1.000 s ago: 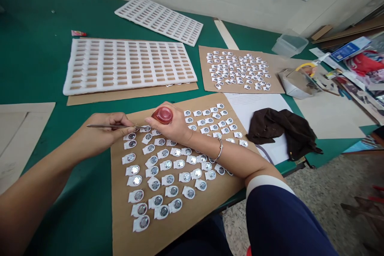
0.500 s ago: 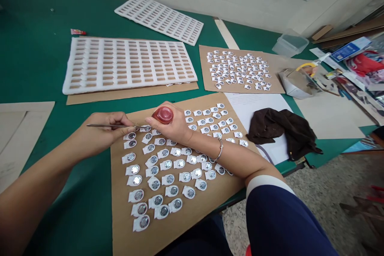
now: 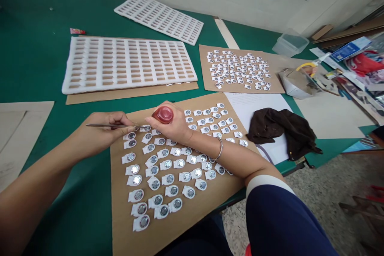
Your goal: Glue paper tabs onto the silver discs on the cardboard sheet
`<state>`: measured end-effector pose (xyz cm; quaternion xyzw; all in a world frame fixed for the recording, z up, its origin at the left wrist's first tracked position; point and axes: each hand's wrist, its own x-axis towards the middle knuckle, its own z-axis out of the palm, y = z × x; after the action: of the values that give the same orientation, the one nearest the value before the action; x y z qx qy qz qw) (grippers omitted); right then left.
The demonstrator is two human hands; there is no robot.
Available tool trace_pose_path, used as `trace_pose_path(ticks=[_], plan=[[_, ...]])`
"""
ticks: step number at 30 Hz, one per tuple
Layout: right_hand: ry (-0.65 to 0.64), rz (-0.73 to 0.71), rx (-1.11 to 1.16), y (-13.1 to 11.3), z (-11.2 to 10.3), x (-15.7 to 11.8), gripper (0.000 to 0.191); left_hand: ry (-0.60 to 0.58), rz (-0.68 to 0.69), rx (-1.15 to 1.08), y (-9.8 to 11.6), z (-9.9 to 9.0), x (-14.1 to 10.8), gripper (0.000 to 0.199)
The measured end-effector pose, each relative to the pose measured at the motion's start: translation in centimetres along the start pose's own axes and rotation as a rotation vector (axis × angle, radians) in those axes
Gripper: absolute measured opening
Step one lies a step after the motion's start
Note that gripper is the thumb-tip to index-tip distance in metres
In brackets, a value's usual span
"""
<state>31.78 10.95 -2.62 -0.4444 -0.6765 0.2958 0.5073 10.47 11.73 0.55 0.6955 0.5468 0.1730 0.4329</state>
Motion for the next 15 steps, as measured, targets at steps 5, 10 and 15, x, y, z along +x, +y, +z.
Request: trace_pose_path(ticks=[5, 10, 15], plan=[[0.015, -0.033, 0.015, 0.2, 0.1, 0.0, 0.017, 0.002, 0.006, 0.001, 0.0, 0.0, 0.0, 0.027], [0.023, -0.025, 0.013, 0.1, 0.1, 0.0, 0.02, 0.018, 0.002, 0.02, 0.1, 0.0, -0.1, 0.029], [0.066, 0.108, 0.127, -1.2, -0.7, 0.8, 0.026, 0.006, -0.016, -0.004, 0.3, 0.0, 0.0, 0.03]])
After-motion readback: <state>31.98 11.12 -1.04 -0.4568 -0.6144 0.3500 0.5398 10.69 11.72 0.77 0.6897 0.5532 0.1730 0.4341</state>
